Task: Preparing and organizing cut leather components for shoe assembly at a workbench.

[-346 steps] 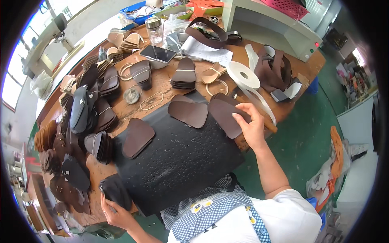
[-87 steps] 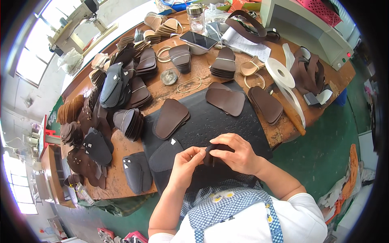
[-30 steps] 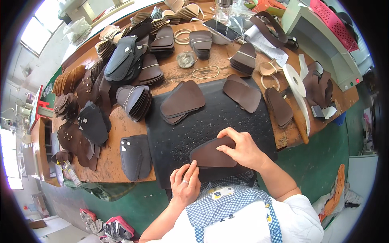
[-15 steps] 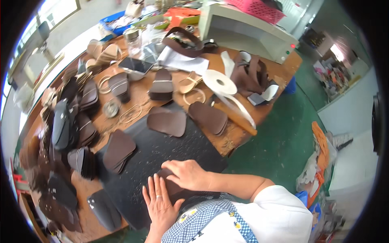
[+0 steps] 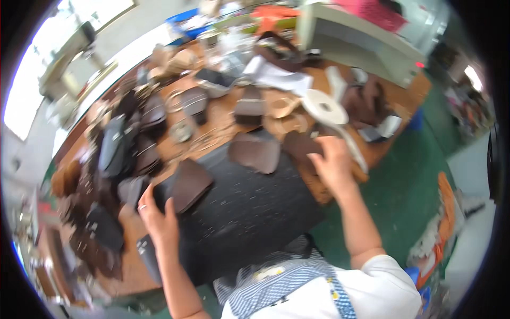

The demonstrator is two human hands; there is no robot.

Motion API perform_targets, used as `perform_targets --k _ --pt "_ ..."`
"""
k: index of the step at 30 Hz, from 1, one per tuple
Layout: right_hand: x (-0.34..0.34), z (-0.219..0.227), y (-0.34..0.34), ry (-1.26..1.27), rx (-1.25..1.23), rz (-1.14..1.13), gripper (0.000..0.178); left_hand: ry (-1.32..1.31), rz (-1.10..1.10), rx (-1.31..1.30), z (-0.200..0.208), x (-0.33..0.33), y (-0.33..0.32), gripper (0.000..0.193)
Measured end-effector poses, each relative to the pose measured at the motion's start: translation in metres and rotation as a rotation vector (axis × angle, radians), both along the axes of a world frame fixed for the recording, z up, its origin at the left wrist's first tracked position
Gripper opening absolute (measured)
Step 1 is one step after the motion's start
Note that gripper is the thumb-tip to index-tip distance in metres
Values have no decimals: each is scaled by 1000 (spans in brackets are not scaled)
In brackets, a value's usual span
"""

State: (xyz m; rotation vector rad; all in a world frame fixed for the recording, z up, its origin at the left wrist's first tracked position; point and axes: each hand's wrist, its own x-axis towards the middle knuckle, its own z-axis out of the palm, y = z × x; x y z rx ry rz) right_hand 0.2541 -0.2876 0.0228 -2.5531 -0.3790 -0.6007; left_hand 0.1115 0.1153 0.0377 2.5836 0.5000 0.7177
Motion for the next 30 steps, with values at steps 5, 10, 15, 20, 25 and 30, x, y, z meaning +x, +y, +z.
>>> perform_targets --k 5,10,15,20,25,30 --pt "8 -20 -48 214 -124 -31 39 47 131 -4 -2 -56 -17 44" --pt "14 -25 -36 213 -56 62 33 179 450 14 -21 -128 5 59" --pt "16 -14 -19 282 33 -6 41 291 545 -48 -27 -143 5 75" --pt "3 -15 -22 113 -8 -22 48 258 515 77 -33 -133 3 65" --pt "-7 -21 -1 42 31 -30 53 222 543 137 -33 -153 15 53" --pt "-17 -18 -4 -80 75 -21 43 131 471 30 -33 -155 28 28"
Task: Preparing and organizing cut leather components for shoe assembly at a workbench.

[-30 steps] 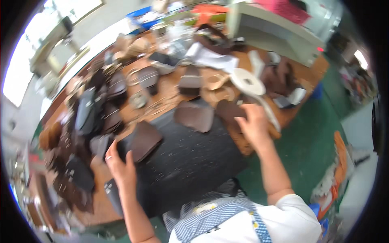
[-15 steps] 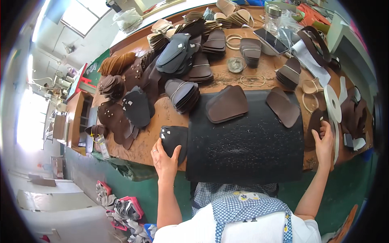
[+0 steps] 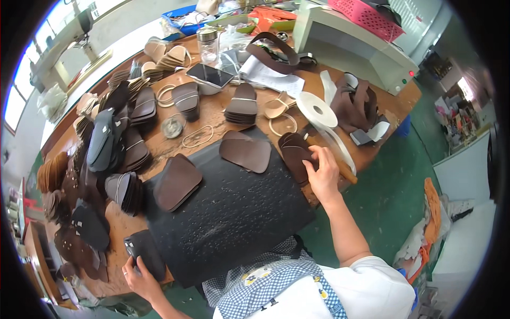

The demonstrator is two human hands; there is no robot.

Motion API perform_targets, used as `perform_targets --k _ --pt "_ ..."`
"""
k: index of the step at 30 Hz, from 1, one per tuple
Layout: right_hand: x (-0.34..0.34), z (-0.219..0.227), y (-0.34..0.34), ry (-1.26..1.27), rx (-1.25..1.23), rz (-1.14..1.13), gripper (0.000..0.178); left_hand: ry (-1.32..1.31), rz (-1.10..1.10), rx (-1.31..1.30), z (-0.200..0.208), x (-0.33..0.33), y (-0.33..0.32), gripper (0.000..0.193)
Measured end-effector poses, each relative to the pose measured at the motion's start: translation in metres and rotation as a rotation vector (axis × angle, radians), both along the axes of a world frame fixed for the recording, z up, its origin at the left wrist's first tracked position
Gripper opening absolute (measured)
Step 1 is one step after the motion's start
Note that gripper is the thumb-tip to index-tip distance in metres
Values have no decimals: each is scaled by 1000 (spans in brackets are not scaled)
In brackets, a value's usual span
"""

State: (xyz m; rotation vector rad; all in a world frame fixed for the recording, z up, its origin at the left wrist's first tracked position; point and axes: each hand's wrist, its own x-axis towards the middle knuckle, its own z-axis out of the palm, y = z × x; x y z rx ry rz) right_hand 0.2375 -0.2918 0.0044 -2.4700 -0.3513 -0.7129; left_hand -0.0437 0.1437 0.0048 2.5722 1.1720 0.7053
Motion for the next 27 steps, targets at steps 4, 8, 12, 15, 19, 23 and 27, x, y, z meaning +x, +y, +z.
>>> perform_targets --k 4,8,12,15,19,23,27 --pt "-7 17 -2 115 358 149 20 -27 13 -131 -5 -3 5 26" --pt "-15 54 11 409 637 324 9 33 -40 52 12 8 -24 38" --pt "-14 46 28 679 444 422 19 143 18 -33 9 6 -21 45" --pt "-18 26 30 548 260 412 31 85 8 10 -1 2 -13 32" --pt "-24 22 32 448 102 343 39 115 15 25 -3 -4 -7 26" --pt "-25 18 33 436 102 335 37 76 71 21 -2 -5 0 21" --pt "-28 8 40 240 13 340 36 43 4 72 11 -4 -21 31"
